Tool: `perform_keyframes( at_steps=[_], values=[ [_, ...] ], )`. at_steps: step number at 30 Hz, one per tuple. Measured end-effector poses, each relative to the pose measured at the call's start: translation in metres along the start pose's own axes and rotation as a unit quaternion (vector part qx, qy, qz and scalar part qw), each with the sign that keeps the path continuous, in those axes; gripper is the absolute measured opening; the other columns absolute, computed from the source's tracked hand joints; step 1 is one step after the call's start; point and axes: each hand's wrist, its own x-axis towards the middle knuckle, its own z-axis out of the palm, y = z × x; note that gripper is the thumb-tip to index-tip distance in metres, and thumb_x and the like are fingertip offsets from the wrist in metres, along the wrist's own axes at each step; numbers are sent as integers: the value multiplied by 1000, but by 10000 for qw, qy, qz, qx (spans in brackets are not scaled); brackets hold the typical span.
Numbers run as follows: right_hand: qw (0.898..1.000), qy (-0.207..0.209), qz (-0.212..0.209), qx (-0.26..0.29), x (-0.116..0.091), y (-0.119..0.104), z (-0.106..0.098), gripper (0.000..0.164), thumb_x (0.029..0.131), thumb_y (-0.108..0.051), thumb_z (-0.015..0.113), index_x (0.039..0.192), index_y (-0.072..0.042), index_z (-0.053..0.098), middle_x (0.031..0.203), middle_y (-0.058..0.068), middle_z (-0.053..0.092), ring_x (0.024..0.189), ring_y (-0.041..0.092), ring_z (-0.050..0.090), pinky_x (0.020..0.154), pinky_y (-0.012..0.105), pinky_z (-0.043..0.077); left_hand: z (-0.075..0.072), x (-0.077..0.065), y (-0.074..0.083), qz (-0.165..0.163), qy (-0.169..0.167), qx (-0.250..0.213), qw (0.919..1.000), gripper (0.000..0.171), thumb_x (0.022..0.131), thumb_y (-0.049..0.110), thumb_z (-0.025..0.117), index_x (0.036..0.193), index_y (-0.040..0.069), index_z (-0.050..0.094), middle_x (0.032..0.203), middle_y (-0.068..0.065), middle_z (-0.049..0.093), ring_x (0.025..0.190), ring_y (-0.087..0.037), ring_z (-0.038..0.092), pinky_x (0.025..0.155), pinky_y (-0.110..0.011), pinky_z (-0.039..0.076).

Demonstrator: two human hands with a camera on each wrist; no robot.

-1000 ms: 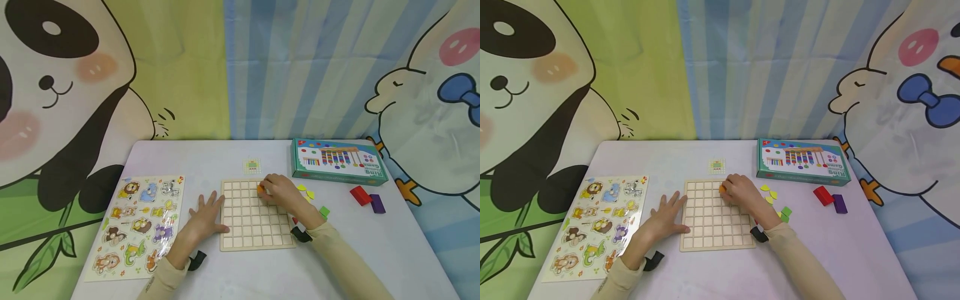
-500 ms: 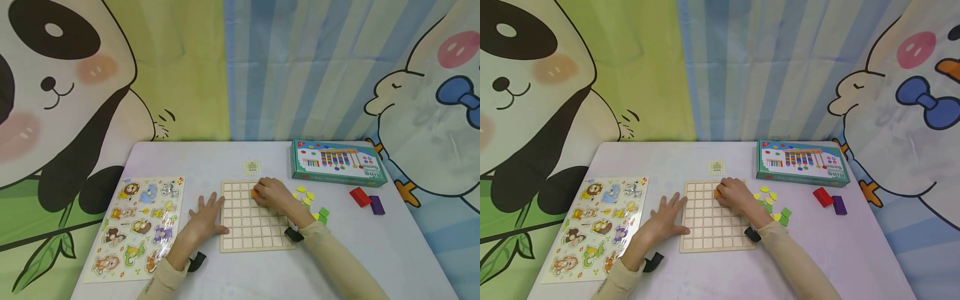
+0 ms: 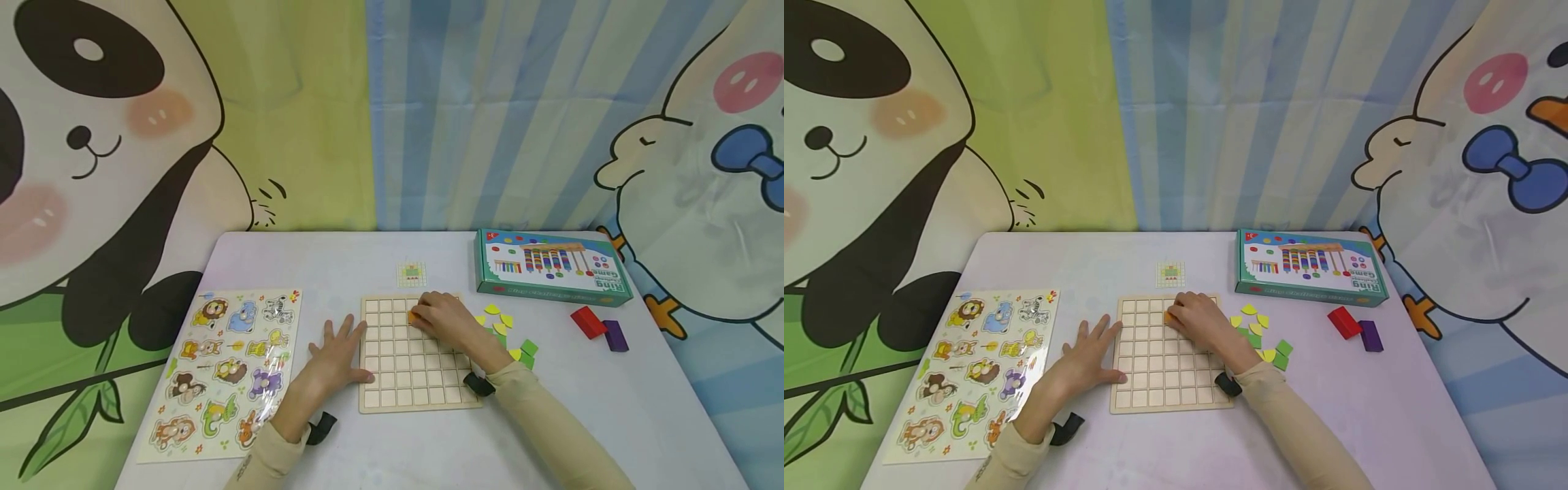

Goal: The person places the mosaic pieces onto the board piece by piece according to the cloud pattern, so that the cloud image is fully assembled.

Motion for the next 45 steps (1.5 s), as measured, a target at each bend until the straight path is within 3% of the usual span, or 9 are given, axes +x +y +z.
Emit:
perform_keyframes(
  at_steps=[18,26,31,39,45],
  values=[
    [9990,-183,240,335,-2,-1,-1,21,93,-24,75,108,-9,78,102,4,70,90,19,65,80,35,55,-1,-1,0,-30,-51,-144,9999,102,77,35,87,159,10,33,168,-22,16,150,-61,6,102,-89,15],
    [9988,-49,234,426,-10,5,-4,23,92,-24,76,108,-8,78,100,5,70,87,19,65,76,35,55,1,0,0,-58,-115,-154,9998,103,77,36,87,160,11,31,169,-22,15,150,-60,4,102,-89,14],
    [9980,-73,376,512,-19,10,-13,26,92,-23,76,113,-6,77,104,6,70,91,19,65,80,35,57,0,0,-1,-48,-110,-159,9998,103,77,36,87,160,10,31,169,-22,15,150,-60,4,101,-89,14],
    [9971,123,539,520,-44,28,-26,24,89,-18,79,109,-5,78,101,7,71,87,19,66,75,35,58,0,0,-1,-37,-106,-164,9998,103,78,36,86,160,9,31,168,-23,15,149,-61,4,102,-89,13],
    [9944,45,986,378,-68,42,-39,25,88,-18,80,110,-6,78,101,6,71,88,18,66,78,36,60,-1,0,-1,-44,-145,-209,9997,103,78,36,86,160,10,29,169,-23,12,150,-60,0,102,-89,12]
  ],
)
